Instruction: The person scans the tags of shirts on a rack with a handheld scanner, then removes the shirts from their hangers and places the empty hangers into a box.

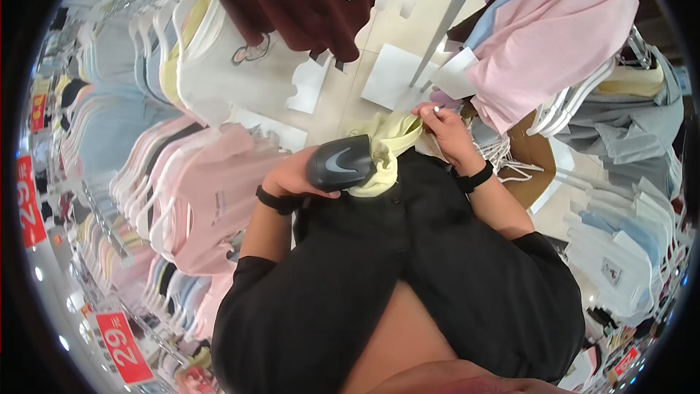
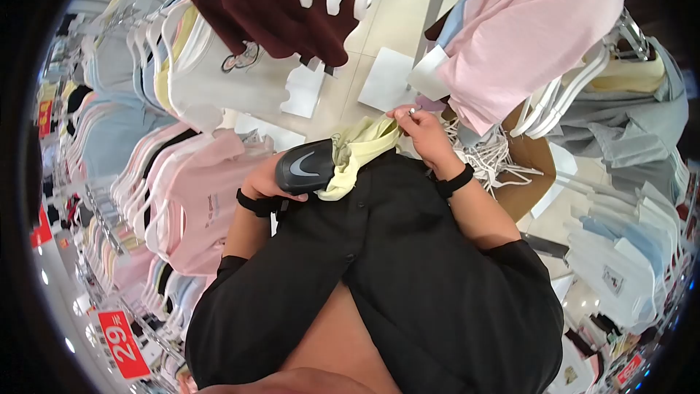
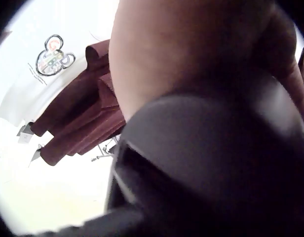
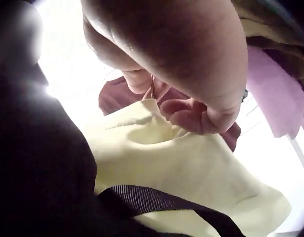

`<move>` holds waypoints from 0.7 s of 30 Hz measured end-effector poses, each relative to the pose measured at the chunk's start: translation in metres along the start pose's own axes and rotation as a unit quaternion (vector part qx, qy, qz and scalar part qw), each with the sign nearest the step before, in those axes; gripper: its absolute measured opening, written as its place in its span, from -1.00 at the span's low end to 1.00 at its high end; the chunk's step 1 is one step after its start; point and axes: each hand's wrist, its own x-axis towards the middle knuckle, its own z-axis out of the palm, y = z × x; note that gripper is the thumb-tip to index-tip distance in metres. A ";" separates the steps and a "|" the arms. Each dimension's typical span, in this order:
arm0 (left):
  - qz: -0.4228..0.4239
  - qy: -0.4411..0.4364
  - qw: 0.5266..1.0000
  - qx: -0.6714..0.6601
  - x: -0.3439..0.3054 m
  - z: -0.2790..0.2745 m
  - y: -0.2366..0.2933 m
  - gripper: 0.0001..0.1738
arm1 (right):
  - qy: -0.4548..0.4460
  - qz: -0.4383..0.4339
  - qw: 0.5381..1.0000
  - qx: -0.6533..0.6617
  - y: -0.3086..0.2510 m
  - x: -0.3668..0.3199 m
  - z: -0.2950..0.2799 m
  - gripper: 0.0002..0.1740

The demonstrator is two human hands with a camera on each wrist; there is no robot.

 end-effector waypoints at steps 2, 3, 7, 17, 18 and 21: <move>-0.005 0.067 0.996 -0.059 -0.011 0.013 -0.004 0.05 | -0.004 -0.080 0.996 -0.039 -0.018 0.006 0.010 -0.60; -0.006 0.102 0.991 -0.087 -0.016 0.018 -0.005 0.05 | -0.007 -0.102 0.994 -0.050 -0.028 0.009 0.015 -0.60; -0.029 0.228 0.965 -0.124 -0.038 0.031 -0.023 -0.05 | -0.012 -0.148 0.988 -0.038 -0.068 0.014 0.036 -0.58; 0.001 0.291 0.949 -0.123 -0.050 0.063 -0.017 -0.10 | -0.004 -0.299 0.954 0.030 -0.112 -0.016 0.047 -0.59; 0.010 0.284 0.950 -0.127 -0.051 0.060 -0.017 -0.13 | 0.006 -0.306 0.951 0.045 -0.112 -0.015 0.042 -0.58; 0.032 0.225 0.962 -0.149 -0.047 0.050 -0.015 -0.23 | 0.014 -0.313 0.944 0.104 -0.111 -0.013 0.034 -0.58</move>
